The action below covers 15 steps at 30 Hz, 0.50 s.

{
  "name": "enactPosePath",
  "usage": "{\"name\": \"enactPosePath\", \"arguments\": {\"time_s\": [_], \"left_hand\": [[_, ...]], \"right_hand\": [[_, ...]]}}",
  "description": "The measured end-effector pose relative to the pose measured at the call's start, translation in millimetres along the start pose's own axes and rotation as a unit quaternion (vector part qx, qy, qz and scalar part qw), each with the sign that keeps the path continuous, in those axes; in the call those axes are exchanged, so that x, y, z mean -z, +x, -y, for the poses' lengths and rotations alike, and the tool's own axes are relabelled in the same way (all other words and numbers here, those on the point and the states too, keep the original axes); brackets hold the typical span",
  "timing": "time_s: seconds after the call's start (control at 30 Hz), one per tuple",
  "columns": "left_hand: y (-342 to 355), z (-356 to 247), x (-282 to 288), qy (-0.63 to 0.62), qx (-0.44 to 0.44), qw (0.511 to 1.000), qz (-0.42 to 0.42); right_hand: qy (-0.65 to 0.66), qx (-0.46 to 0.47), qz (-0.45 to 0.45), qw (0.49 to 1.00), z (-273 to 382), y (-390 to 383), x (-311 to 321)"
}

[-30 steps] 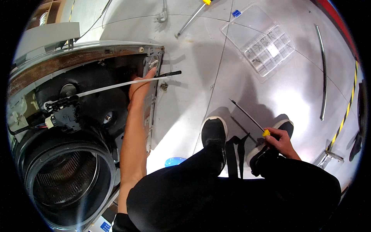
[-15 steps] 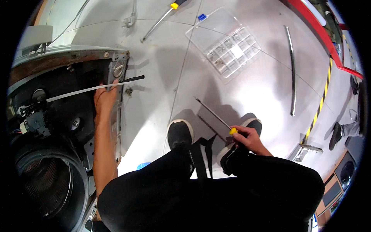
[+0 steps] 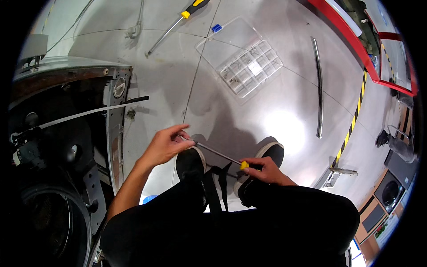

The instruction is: The person reaches into a plastic organizer box, takes out a screw, and uses a screwdriver to secure a component on the top edge of a washing machine.

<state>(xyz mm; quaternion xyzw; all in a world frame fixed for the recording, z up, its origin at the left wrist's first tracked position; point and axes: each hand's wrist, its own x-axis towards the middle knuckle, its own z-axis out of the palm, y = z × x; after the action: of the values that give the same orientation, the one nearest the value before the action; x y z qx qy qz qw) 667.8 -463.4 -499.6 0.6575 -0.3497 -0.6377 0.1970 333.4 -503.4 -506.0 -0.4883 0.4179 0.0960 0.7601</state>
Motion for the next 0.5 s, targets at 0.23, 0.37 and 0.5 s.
{"name": "enactPosePath", "arguments": {"time_s": [0.23,0.37,0.5], "left_hand": [[10.0,-3.7,-9.7,-0.037,0.028,0.993,0.111],[8.6,4.9,-2.8,-0.073,0.044,0.987,0.136],[10.1,5.8,0.9,-0.165,0.084,0.971,0.151]], "right_hand": [[-0.004,0.052,-0.003,0.999,-7.5,-0.3,-1.6],[-0.019,0.041,-0.003,0.999,-4.4,1.0,-0.1],[-0.024,0.071,-0.02,0.997,-5.4,2.7,0.2]]}}
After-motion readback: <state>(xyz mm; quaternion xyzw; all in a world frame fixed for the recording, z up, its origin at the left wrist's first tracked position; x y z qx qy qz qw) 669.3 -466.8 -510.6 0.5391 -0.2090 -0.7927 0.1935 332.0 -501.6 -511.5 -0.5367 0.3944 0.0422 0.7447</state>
